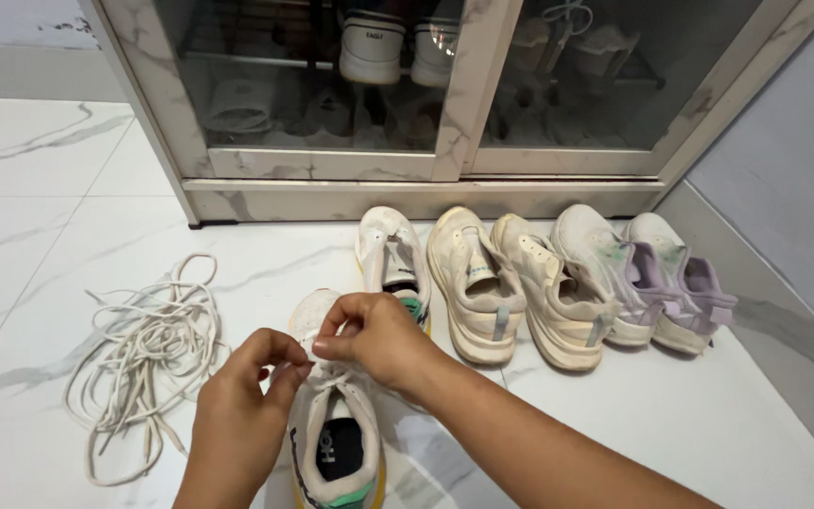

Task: The person removes a white shoelace from a white sneaker, then threads the lace through the eyelets and ties a knot. The action is repeated on a second sneaker. The person works on the floor in front of a glass-front shoe cabinet.

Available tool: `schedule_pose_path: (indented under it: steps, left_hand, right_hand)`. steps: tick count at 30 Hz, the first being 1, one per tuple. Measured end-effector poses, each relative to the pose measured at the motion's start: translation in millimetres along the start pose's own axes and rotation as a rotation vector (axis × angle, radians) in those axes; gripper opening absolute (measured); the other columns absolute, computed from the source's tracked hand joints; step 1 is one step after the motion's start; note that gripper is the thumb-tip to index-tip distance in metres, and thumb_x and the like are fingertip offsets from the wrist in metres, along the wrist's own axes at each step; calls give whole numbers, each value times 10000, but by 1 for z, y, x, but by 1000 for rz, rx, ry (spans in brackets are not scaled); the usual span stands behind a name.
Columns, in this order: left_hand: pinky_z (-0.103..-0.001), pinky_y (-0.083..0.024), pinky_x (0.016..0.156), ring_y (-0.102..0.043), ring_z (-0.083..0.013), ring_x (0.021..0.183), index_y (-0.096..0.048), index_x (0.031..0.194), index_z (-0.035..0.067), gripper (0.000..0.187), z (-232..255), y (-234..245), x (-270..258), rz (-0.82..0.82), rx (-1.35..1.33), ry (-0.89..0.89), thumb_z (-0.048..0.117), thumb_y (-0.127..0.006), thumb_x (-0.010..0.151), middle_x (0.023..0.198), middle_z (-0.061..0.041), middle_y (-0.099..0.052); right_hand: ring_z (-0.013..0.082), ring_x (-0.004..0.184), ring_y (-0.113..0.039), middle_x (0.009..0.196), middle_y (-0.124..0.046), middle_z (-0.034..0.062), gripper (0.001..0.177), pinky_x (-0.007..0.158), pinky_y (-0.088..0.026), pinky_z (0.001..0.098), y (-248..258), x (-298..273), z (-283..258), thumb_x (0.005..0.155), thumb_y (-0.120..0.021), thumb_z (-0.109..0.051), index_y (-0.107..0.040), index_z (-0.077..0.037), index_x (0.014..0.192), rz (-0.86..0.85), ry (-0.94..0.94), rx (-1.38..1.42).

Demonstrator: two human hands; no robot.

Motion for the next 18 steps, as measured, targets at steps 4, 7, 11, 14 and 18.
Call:
schedule_pose_path:
  steps: [4,7,11,14,18]
  left_hand:
    - [-325,-559,761,-735,-218,843,-731,912,64,87,1,-1,-3,88,53,-103,85,-717,829,909,-82,-755]
    - [-329,-556,755,-737,-223,840,-752,913,80,84,2,-2,-5,121,71,-65,85,-707,841,917,-81,-747]
    - [-355,-553,745,-738,-239,847,-758,966,73,135,5,-7,-12,180,-31,-117,94,-701,846,932,-89,-741]
    - [-382,-534,750,-699,-280,869,-733,953,35,184,7,-14,-17,254,63,-255,151,-764,814,912,-120,-718]
    - [-384,-529,773,-684,-279,878,-715,907,38,183,5,-16,-17,272,166,-208,197,-779,841,889,-114,-716]
  right_hand:
    - [78,682,-622,769,-727,10,143,629,-517,243,8,1,-7,868,-793,-127,-789,1,933,-229,-31,-16]
    - [91,664,-586,778,-694,26,135,599,-500,250,17,3,-8,896,-758,-116,-761,3,960,-357,-148,112]
    - [102,680,-603,800,-657,31,123,612,-523,243,19,9,1,952,-692,-110,-703,6,993,-361,-369,498]
    - [94,681,-590,828,-654,26,128,602,-518,238,13,10,11,986,-651,-123,-683,-4,1020,-420,-449,697]
    - [100,697,-593,859,-647,26,130,613,-531,244,9,11,15,995,-650,-131,-662,-14,1050,-468,-462,718]
Point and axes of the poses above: each hand's wrist, its own x-axis towards the middle knuckle, its own y-axis out of the back of the hand, z = x × y, the point moved 1 cm from there along x, towards the middle knuckle
